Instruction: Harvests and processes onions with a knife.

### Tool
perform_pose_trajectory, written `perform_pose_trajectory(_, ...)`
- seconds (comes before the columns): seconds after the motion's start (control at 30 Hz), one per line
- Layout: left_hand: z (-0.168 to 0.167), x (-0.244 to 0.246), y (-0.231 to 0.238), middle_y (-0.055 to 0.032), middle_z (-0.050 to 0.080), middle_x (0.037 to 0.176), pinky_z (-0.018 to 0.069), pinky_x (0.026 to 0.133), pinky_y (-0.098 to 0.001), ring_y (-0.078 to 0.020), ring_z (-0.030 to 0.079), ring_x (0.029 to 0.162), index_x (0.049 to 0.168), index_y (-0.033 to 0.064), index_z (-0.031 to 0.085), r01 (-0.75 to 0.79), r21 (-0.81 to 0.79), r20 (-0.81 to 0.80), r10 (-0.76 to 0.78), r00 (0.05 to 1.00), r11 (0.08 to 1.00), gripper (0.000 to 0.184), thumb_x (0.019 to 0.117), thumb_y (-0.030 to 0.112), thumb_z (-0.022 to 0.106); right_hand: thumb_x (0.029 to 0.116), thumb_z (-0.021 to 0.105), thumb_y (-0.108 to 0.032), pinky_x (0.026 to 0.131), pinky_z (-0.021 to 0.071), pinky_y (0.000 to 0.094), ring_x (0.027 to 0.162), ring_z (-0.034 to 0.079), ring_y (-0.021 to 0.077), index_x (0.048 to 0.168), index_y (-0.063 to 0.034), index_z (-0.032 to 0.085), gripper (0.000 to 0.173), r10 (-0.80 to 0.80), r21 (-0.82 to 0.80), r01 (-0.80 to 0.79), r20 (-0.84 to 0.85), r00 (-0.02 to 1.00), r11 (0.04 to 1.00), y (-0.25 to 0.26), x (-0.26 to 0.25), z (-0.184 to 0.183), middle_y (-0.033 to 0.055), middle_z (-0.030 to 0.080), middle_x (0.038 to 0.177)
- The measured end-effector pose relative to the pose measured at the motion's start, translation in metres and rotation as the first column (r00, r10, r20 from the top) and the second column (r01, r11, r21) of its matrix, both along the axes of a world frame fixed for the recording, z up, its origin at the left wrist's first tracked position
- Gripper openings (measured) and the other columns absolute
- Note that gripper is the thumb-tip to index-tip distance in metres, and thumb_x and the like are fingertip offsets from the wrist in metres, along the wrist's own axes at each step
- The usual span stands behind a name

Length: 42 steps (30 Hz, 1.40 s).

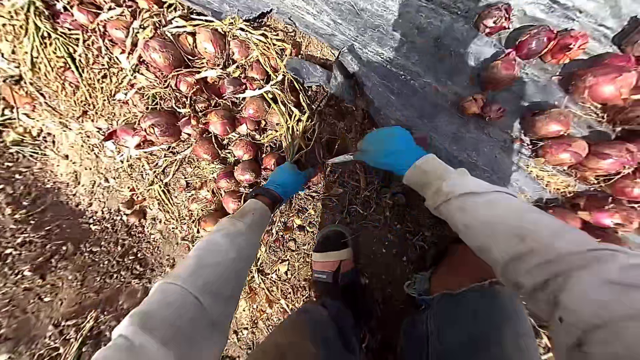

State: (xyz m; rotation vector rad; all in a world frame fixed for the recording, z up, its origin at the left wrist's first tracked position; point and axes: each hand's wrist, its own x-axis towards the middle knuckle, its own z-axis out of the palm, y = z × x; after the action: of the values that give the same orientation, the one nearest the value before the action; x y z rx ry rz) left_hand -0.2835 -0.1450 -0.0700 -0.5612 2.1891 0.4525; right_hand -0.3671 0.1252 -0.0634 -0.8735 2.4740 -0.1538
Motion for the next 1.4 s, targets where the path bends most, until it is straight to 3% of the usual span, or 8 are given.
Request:
perform_pose_trajectory(0.17,0.0,-0.003,-0.003,-0.0174,0.073,0.092,0.0554,0.083,-0.064,-0.036,0.072,0.091,0.094,0.0042,0.072,0.038,0.004,-0.021,-0.038,0.999,0.999,0.061,0.0981,0.063,0.056,0.0964,0.054,-0.063,0.07,0.052,0.0657,0.09,0.068,0.039,0.088,-0.0143,0.071,0.052,0.291,0.095,-0.293,0.027,0.956,0.951,-0.049,-0.051,-0.01,0.0139,0.07,0.09)
perform_pose_trajectory(0.47,0.023,0.019,-0.018,-0.0177,0.071,0.085,0.0547,0.08,-0.0631,-0.0364,0.07,0.085,0.091,0.0035,0.072,0.168,0.047,-0.053,-0.166,0.985,0.985,0.048,0.1012,0.049,0.059,0.0944,0.061,-0.01,0.067,0.0532,0.0593,0.085,0.068,0.0386,0.086,-0.005,0.071,0.013,-0.101,0.141,0.083,0.128,0.987,0.987,-0.084,0.068,0.091,0.0173,0.07,0.089)
perform_pose_trajectory(0.67,0.063,0.049,0.002,-0.0201,0.064,0.133,0.055,0.079,-0.0707,-0.0454,0.069,0.104,0.147,0.0209,0.055,0.191,-0.207,-0.27,-0.243,0.932,0.96,0.076,0.0826,0.051,0.081,0.0978,0.056,-0.011,0.064,0.0549,0.056,0.085,0.07,0.0377,0.097,-0.0045,0.07,0.015,-0.392,0.167,0.369,0.139,0.909,0.914,-0.08,0.107,0.082,0.0182,0.07,0.094)
perform_pose_trajectory(0.83,0.021,0.022,0.021,-0.0235,0.052,0.145,0.0575,0.072,-0.0686,-0.0464,0.069,0.096,0.144,0.0204,0.056,0.251,-0.309,-0.129,-0.302,0.945,0.918,0.084,0.0729,0.055,0.084,0.1032,0.054,-0.035,0.072,0.0576,0.0562,0.094,0.07,0.0332,0.11,-0.0136,0.068,0.027,-0.465,0.092,0.456,0.228,0.856,0.885,-0.052,0.141,0.051,0.0112,0.07,0.106)
perform_pose_trajectory(0.97,0.024,0.016,0.001,-0.0127,0.073,0.113,0.057,0.087,-0.0628,-0.0329,0.071,0.102,0.129,0.0195,0.067,0.225,0.032,-0.243,-0.21,0.947,0.974,0.07,0.0717,0.054,0.087,0.1065,0.043,-0.051,0.065,0.0548,0.0565,0.074,0.066,0.0317,0.114,-0.0093,0.062,0.046,-0.636,-0.116,0.772,0.498,0.589,0.625,0.007,0.147,0.02,0.0127,0.064,0.083)
perform_pose_trajectory(1.07,0.084,0.032,0.025,-0.0071,0.073,0.111,0.0587,0.091,-0.0472,-0.0201,0.071,0.102,0.131,0.0146,0.064,-0.056,0.521,-0.159,0.161,0.974,0.852,0.06,0.0783,0.033,0.087,0.087,0.064,-0.072,0.064,0.0526,0.0561,0.074,0.063,0.0315,0.127,-0.0086,0.059,0.075,-0.598,-0.108,0.907,0.719,0.354,0.407,-0.003,0.142,0.031,0.0145,0.064,0.084)
perform_pose_trajectory(1.23,0.123,0.036,0.045,-0.0025,0.076,0.1,0.0622,0.08,-0.0325,-0.0115,0.073,0.09,0.119,0.0116,0.07,-0.152,0.648,-0.069,0.256,0.964,0.746,0.049,0.0743,0.023,0.087,0.0977,0.055,-0.062,0.059,0.0523,0.0451,0.068,0.062,0.0213,0.116,-0.0119,0.068,0.055,-0.379,-0.282,0.871,0.815,0.439,0.403,-0.031,0.129,0.047,0.0075,0.064,0.08)
perform_pose_trajectory(1.4,0.113,0.022,0.026,0.001,0.067,0.122,0.0589,0.081,-0.0549,-0.0201,0.068,0.102,0.132,0.0295,0.065,0.234,0.053,-0.343,-0.202,0.917,0.971,0.082,0.0565,0.047,0.092,0.0984,0.044,-0.07,0.043,0.0394,0.0333,0.046,0.045,0.0145,0.082,-0.014,0.066,0.062,-0.201,-0.315,0.833,0.875,0.44,0.454,-0.03,0.144,0.042,0.0007,0.047,0.056)
